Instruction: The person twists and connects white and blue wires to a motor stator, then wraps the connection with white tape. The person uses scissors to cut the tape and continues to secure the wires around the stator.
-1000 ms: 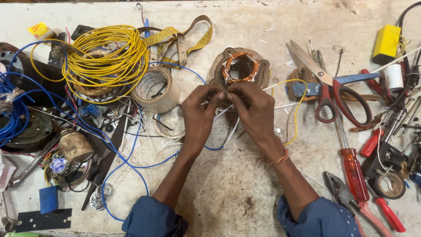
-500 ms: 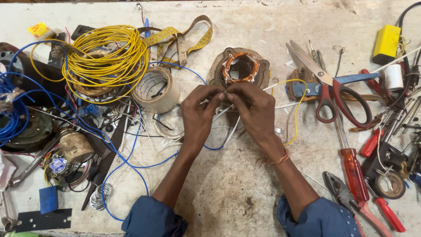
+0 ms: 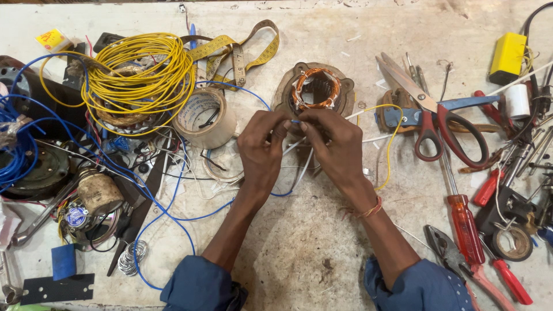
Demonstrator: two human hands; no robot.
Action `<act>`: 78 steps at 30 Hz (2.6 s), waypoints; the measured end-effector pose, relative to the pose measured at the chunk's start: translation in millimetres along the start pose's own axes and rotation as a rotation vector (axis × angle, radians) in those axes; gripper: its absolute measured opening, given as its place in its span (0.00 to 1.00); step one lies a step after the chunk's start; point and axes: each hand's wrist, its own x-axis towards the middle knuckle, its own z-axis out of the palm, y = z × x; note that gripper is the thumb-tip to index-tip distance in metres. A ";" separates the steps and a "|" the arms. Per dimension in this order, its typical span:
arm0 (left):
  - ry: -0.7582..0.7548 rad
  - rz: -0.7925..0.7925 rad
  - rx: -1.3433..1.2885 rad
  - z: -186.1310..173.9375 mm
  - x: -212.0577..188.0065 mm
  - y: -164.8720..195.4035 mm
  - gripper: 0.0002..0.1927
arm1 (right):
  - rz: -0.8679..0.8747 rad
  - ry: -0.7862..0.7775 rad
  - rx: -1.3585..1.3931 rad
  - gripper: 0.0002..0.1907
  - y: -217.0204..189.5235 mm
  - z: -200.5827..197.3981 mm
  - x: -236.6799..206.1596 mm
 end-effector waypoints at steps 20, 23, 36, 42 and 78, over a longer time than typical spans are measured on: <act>-0.346 -0.722 -0.972 -0.8 5.6 -37.0 0.12 | 0.153 0.040 0.112 0.06 5.1 4.5 -5.2; -0.327 -0.763 -1.014 -0.3 5.7 -35.1 0.12 | 0.146 0.063 0.115 0.06 4.3 7.7 -6.2; -0.275 -0.726 -1.115 4.0 1.9 -39.1 0.12 | 0.135 0.008 0.077 0.14 -19.6 10.9 -19.1; -0.241 -0.799 -1.256 -1.3 3.7 -40.0 0.14 | 0.202 -0.031 0.042 0.21 -31.5 15.3 -25.5; -0.834 -0.372 0.037 -42.7 -6.0 50.3 0.13 | 0.425 0.119 0.524 0.09 -18.4 4.3 -22.2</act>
